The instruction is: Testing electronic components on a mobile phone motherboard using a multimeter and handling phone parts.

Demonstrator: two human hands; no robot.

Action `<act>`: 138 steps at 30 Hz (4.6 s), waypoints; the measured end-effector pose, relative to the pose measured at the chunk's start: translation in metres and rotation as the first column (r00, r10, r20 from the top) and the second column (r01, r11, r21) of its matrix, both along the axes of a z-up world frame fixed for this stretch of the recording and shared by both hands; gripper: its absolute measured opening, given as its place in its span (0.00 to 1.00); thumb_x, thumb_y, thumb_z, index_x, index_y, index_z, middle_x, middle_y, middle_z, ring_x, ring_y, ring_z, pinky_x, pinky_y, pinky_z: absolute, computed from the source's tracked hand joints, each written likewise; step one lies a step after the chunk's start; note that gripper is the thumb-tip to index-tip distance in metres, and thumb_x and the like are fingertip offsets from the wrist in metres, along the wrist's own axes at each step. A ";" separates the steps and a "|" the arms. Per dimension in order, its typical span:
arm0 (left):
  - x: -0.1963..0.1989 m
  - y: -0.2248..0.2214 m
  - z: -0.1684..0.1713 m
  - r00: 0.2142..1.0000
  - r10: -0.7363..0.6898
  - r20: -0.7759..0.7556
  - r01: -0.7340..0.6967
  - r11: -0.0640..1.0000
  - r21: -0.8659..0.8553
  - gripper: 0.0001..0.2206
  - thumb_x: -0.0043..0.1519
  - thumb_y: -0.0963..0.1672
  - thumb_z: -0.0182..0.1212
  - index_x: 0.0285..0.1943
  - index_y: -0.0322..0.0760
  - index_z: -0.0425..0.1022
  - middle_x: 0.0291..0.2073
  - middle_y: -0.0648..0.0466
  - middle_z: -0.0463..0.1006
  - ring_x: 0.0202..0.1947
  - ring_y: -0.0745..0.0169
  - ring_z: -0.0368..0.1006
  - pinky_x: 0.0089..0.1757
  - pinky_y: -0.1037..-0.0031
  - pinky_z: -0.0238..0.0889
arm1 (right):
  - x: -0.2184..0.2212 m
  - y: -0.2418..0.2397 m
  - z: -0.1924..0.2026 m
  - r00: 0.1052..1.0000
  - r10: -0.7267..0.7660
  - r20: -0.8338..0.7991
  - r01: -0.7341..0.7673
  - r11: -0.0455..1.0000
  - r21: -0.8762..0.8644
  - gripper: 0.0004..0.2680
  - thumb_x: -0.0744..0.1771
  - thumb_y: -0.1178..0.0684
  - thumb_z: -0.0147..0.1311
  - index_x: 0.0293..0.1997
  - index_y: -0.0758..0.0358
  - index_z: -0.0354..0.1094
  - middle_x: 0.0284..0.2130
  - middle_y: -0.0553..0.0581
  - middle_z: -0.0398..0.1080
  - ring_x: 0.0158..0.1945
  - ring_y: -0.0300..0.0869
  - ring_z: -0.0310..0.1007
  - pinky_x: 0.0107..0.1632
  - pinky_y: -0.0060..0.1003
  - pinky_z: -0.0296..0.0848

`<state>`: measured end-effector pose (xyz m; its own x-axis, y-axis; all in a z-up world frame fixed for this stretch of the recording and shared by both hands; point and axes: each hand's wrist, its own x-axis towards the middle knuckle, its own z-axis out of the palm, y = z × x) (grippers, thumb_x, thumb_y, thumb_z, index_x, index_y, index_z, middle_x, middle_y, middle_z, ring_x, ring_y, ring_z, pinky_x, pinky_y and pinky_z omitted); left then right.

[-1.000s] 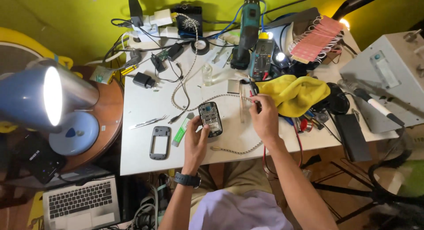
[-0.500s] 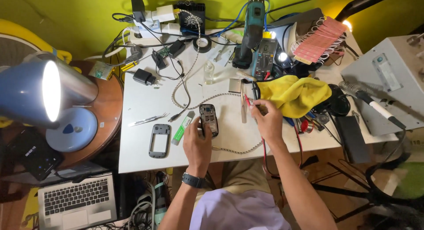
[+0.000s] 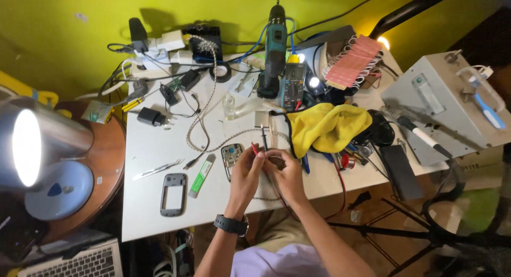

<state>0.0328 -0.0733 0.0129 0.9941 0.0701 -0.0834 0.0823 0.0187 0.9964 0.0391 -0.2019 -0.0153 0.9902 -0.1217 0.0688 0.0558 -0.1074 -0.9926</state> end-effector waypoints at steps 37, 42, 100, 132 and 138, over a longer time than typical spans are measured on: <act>0.036 -0.031 -0.038 0.995 -0.078 -0.056 0.018 0.730 -0.684 0.10 0.71 0.46 0.48 0.48 0.35 0.69 0.32 0.50 0.75 0.28 0.65 0.66 0.35 0.77 0.63 | 0.171 -0.047 -0.030 0.819 -0.265 0.509 0.498 0.768 -0.403 0.06 0.70 0.57 0.52 0.51 0.58 0.71 0.59 0.65 0.62 0.66 0.58 0.60 0.64 0.53 0.65; 0.046 -0.037 -0.065 0.995 -0.029 -0.098 -0.047 0.719 -0.694 0.10 0.73 0.44 0.42 0.56 0.34 0.67 0.31 0.48 0.75 0.26 0.62 0.68 0.28 0.77 0.55 | 0.166 -0.040 -0.060 0.820 0.055 0.569 0.316 0.786 -0.532 0.05 0.69 0.53 0.56 0.48 0.50 0.74 0.44 0.51 0.71 0.51 0.48 0.73 0.55 0.44 0.72; 0.002 0.040 -0.017 0.948 0.034 0.317 -0.059 0.996 0.070 0.11 0.63 0.39 0.59 0.53 0.23 0.73 0.68 0.33 0.57 0.44 0.30 0.79 0.40 0.58 0.81 | 0.048 0.040 0.007 0.932 0.360 -0.032 -0.322 0.869 0.376 0.14 0.64 0.58 0.66 0.55 0.69 0.75 0.36 0.61 0.75 0.38 0.37 0.72 0.39 0.34 0.79; 0.003 0.050 -0.056 0.898 0.327 0.294 -0.371 0.922 0.108 0.12 0.66 0.46 0.61 0.54 0.35 0.81 0.51 0.42 0.72 0.52 0.40 0.74 0.47 0.55 0.72 | 0.023 0.045 -0.014 0.745 0.391 0.540 -0.102 0.867 -0.487 0.18 0.67 0.71 0.49 0.64 0.60 0.65 0.55 0.60 0.72 0.56 0.54 0.74 0.55 0.46 0.76; 0.005 0.052 -0.064 0.898 0.299 0.323 -0.351 0.929 0.119 0.11 0.67 0.45 0.58 0.54 0.38 0.81 0.51 0.44 0.72 0.55 0.41 0.71 0.54 0.53 0.66 | 0.019 0.049 -0.020 0.627 0.487 0.609 0.010 0.776 -0.631 0.12 0.71 0.56 0.47 0.61 0.50 0.72 0.55 0.59 0.67 0.50 0.53 0.75 0.46 0.42 0.78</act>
